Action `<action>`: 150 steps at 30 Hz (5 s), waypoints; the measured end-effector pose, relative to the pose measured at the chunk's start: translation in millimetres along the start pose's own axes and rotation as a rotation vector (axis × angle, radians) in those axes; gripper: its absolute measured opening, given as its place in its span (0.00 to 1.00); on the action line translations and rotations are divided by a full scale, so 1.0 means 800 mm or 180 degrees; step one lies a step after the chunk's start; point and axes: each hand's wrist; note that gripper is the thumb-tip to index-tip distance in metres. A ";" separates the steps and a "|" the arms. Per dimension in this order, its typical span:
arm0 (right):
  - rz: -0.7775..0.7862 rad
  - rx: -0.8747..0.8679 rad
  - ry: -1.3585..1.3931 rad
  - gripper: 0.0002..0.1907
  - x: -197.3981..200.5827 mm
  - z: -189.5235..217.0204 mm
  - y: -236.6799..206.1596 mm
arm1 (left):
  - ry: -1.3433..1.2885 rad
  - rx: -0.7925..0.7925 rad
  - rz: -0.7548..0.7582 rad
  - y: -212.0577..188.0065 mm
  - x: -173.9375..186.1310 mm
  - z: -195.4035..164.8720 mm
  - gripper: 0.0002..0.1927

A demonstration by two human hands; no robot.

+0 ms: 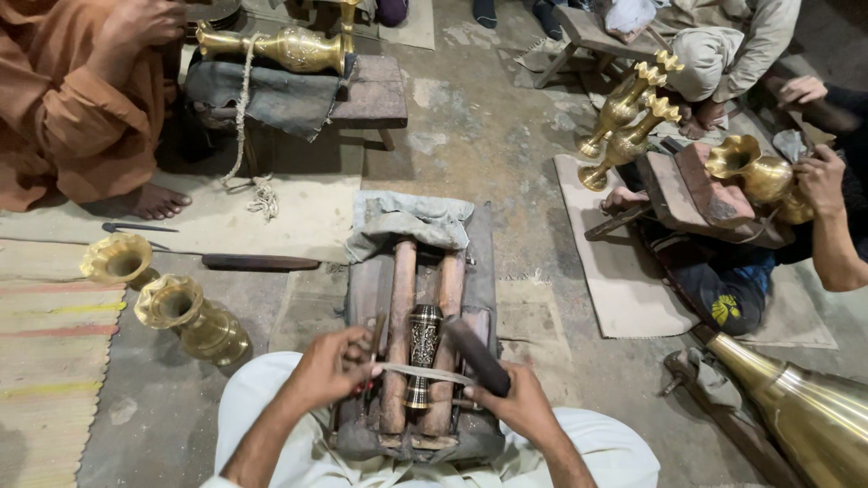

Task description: The person sits on the floor with a small brass vase clamped in a wooden jig, holding a chisel against the vase surface and striking it with a hammer to engrave a decorative pattern, periodically repositioning the vase and chisel to work new areas.

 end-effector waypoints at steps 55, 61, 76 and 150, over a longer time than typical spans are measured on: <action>-0.0247 0.1285 -0.0046 0.35 -0.050 0.137 0.041 | -0.1622 -0.0586 -0.1739 -0.040 -0.135 -0.029 0.16; -0.0294 0.1104 -0.0156 0.35 -0.049 0.144 0.049 | -0.1411 -0.0578 -0.1701 -0.029 -0.126 -0.025 0.16; -0.0183 0.0810 0.0646 0.28 -0.034 0.095 0.061 | -0.2510 -0.0022 -0.0987 -0.027 -0.106 -0.008 0.15; 0.0337 -0.0569 0.1810 0.25 0.051 0.050 -0.009 | 0.0354 -0.1206 -0.0332 0.029 -0.023 -0.124 0.21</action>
Point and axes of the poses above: each hand's wrist, its own y-axis towards the middle knuckle, its own x-axis out of the back of the hand, z = x × y, and after that the axes turned 10 degrees about y, right-handed
